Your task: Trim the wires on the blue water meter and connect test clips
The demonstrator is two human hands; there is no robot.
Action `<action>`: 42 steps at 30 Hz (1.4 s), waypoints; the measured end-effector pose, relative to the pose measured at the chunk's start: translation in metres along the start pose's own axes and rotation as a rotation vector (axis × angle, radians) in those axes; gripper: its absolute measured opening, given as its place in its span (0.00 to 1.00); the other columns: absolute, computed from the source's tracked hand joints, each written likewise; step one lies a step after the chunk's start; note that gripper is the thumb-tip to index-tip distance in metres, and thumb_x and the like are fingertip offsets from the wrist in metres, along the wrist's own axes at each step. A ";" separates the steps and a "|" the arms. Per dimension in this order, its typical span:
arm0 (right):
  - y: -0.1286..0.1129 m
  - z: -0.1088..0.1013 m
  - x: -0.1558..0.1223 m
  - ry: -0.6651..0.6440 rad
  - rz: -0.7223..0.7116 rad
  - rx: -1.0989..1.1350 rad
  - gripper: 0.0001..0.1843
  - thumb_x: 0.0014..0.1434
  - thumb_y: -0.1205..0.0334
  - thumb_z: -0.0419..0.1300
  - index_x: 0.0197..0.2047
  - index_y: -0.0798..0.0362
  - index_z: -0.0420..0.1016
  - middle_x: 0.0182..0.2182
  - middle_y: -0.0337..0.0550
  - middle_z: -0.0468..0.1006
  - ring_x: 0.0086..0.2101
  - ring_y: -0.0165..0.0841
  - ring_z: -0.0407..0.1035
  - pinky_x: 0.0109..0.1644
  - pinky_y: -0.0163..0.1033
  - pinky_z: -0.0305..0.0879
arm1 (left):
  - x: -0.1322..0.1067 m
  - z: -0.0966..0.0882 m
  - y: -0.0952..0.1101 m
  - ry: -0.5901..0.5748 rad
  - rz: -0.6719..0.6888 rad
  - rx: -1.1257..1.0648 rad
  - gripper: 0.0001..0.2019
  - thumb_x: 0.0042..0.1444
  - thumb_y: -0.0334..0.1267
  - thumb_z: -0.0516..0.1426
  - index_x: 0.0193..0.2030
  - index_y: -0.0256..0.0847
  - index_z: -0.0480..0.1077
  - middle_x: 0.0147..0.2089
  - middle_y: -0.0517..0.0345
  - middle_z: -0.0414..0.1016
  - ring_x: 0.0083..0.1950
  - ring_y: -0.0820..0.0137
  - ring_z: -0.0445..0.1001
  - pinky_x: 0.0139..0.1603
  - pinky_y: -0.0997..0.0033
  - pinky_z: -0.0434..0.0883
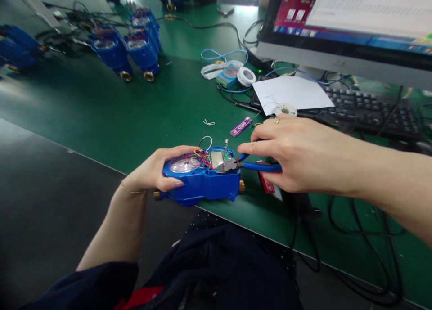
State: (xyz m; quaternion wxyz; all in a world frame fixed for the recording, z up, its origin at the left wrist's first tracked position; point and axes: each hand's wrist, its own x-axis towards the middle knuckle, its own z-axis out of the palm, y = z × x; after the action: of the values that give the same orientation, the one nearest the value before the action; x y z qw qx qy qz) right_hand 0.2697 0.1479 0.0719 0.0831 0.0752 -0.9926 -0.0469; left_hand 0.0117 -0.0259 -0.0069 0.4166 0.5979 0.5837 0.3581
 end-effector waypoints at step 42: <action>-0.003 0.005 0.000 0.033 -0.002 0.076 0.16 0.64 0.61 0.48 0.47 0.57 0.74 0.36 0.49 0.76 0.32 0.36 0.72 0.34 0.41 0.72 | 0.000 0.000 0.002 0.007 0.009 -0.002 0.38 0.37 0.53 0.65 0.56 0.37 0.68 0.56 0.47 0.73 0.52 0.55 0.73 0.58 0.57 0.70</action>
State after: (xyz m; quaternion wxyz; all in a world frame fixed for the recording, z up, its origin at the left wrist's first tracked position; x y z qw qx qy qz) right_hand 0.2686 0.1456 0.0664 0.0967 0.0802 -0.9920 -0.0082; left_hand 0.0122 -0.0262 -0.0054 0.4139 0.5988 0.5820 0.3626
